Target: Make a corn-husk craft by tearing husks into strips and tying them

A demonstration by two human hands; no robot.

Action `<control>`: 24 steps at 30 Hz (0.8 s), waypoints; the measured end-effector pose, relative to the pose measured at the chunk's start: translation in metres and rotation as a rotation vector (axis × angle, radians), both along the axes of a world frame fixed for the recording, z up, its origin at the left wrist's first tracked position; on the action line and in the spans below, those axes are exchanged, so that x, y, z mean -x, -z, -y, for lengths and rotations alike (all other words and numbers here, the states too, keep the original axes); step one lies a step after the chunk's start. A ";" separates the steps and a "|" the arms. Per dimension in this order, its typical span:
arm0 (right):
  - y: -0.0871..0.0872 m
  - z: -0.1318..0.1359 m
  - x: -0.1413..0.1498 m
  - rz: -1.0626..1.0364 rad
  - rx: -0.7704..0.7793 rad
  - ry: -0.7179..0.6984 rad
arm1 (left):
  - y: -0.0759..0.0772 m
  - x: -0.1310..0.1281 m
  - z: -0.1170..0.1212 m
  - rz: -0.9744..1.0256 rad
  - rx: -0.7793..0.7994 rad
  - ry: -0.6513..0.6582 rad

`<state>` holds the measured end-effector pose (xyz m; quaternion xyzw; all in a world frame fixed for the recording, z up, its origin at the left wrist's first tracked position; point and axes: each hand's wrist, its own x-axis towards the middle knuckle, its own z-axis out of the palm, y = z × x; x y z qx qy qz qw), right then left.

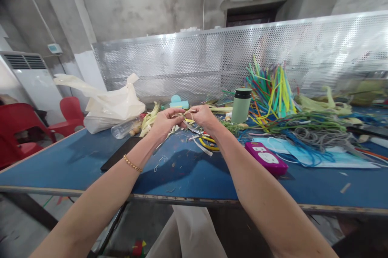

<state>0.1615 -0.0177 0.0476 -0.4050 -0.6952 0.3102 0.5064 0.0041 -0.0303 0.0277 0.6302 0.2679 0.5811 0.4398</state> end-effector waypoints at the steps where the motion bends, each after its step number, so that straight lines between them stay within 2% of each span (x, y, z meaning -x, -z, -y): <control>1: 0.001 0.000 0.000 -0.012 0.026 -0.007 | 0.000 -0.001 0.000 -0.010 -0.009 -0.022; 6: 0.003 -0.002 0.000 -0.101 0.235 -0.120 | 0.004 -0.004 -0.003 0.023 -0.025 -0.058; 10: 0.002 -0.001 0.002 -0.140 0.284 -0.144 | 0.004 -0.006 -0.003 0.066 -0.009 -0.074; 13: 0.001 0.002 0.003 -0.108 0.236 -0.112 | 0.003 -0.006 -0.002 0.076 0.032 -0.089; 19: -0.001 0.005 0.004 -0.016 -0.011 -0.004 | 0.001 -0.002 -0.004 0.121 0.059 -0.137; 24: 0.002 0.003 0.005 0.017 -0.092 0.009 | 0.000 0.001 -0.005 0.109 0.090 -0.165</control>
